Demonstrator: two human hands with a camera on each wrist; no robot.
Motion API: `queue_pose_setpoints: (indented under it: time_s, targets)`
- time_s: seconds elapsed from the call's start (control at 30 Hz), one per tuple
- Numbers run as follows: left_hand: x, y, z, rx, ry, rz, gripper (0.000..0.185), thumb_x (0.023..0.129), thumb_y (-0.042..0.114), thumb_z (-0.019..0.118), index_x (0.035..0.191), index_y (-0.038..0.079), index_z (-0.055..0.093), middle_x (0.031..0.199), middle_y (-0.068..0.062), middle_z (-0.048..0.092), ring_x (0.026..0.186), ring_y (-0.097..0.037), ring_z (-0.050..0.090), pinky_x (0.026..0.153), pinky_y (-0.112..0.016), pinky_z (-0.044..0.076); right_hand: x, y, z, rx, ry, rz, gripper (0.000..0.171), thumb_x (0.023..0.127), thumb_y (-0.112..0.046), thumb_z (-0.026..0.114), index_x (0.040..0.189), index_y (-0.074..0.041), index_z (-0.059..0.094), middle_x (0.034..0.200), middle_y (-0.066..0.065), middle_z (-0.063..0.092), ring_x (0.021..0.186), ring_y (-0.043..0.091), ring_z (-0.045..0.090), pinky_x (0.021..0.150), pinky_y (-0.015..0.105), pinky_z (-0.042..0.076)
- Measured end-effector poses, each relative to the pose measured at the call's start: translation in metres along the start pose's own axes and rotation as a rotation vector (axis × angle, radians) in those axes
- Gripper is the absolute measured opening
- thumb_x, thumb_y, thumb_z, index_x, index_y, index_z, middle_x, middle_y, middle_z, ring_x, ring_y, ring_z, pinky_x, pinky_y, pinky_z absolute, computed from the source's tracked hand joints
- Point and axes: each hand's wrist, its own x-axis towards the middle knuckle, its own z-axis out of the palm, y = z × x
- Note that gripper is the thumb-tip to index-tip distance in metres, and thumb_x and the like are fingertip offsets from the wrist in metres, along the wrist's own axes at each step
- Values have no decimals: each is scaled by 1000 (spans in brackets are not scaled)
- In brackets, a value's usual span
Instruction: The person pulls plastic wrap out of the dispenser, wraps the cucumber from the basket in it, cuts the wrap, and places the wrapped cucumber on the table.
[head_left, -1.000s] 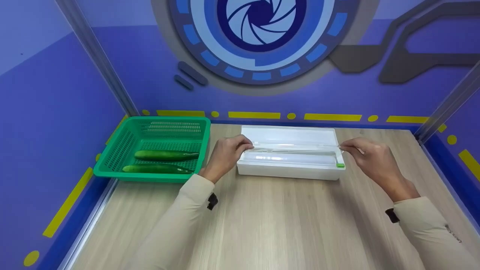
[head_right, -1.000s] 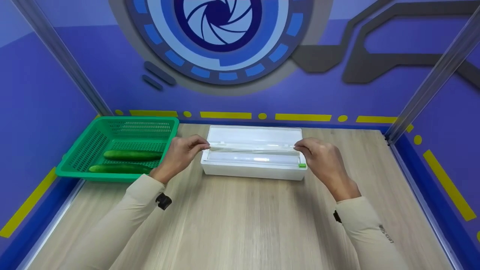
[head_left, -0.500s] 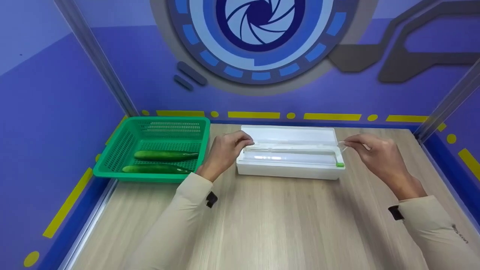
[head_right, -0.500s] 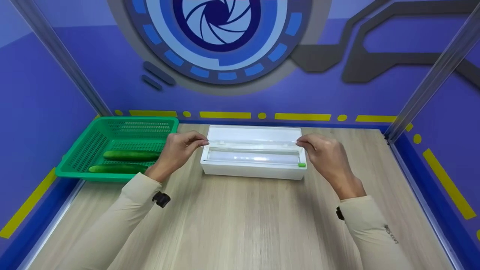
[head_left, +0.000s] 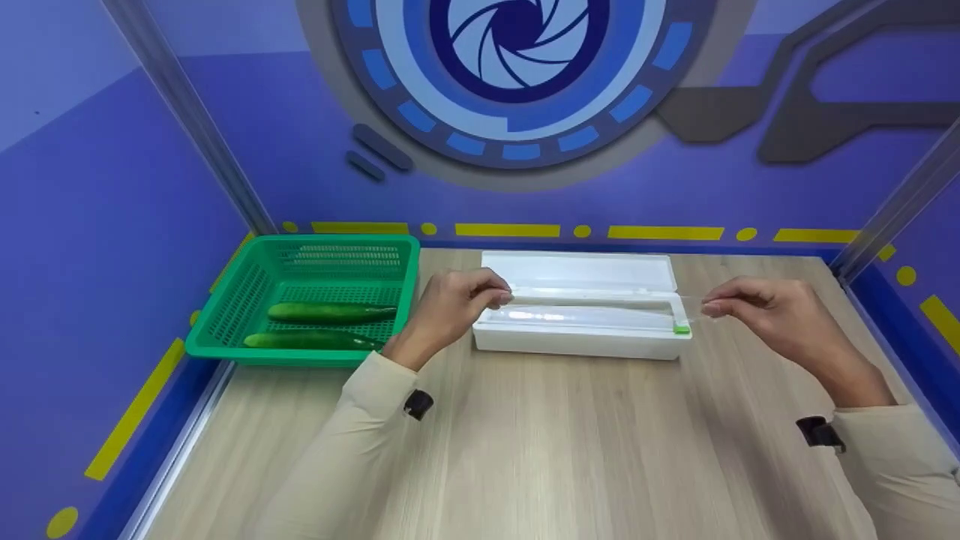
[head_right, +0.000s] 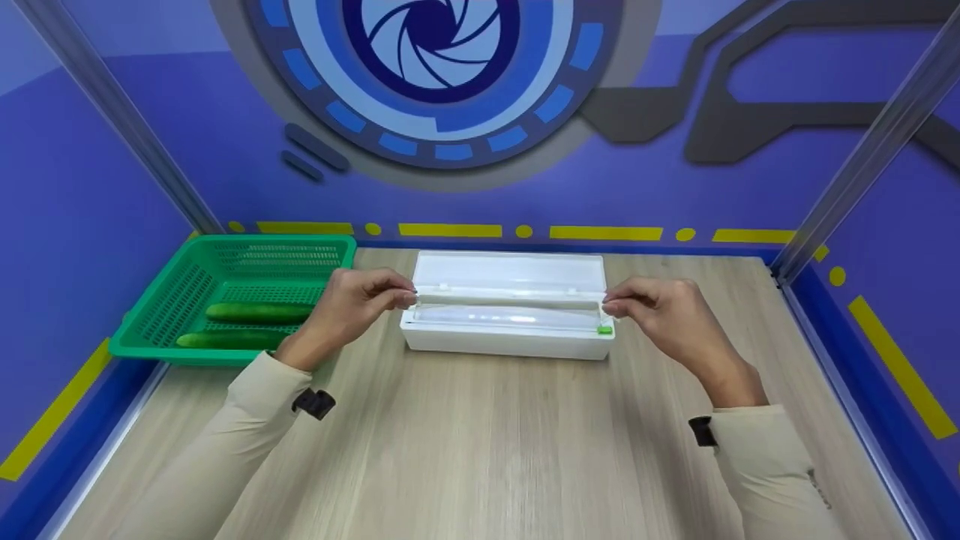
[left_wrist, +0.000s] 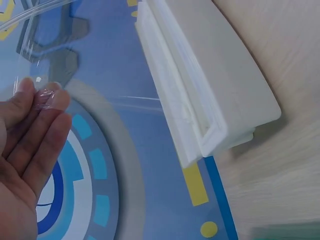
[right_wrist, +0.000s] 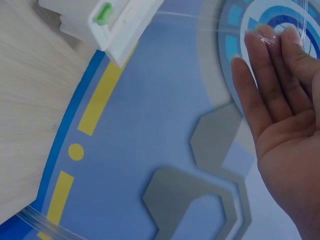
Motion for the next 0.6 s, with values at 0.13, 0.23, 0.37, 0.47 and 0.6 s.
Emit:
queue_pose_setpoints:
  time_s: [0.13,0.23,0.37,0.47,0.6]
  targets:
    - [-2,5,-5,-66,-80,-40,8,100,12,75,96,7,80,88,-1,78,79,-10,73,76,-28,59,-3,0,-7,109,-114,42,20,93,5,77,97,-14,83,90,-1,79,82,7,73,77,13,53]
    - [-6,7,-7,-117,-155,-93,7,100,11,76,97,7,80,89,0,78,79,-9,73,76,-27,59,-5,0,-11,165,-193,72,19,95,4,76,98,-14,82,92,1,79,83,10,73,77,16,55]
    - [-11,8,-10,-169,-248,-135,6,99,12,76,98,8,80,88,2,77,79,-11,72,73,-29,59,-8,0,-15,211,-302,105,16,97,-1,75,98,-15,82,92,2,79,84,14,73,77,19,56]
    - [-14,9,-11,-203,-315,-149,5,99,11,77,97,8,81,87,3,77,79,-14,73,72,-30,59,-10,1,-17,244,-413,128,13,99,-4,74,98,-15,81,92,1,79,85,14,73,78,21,56]
    - [-18,8,-10,-256,-410,-190,5,98,10,78,96,8,82,87,5,78,80,-14,74,75,-30,60,-11,1,-16,277,-530,147,10,100,-7,73,97,-13,80,92,1,79,86,14,73,80,24,57]
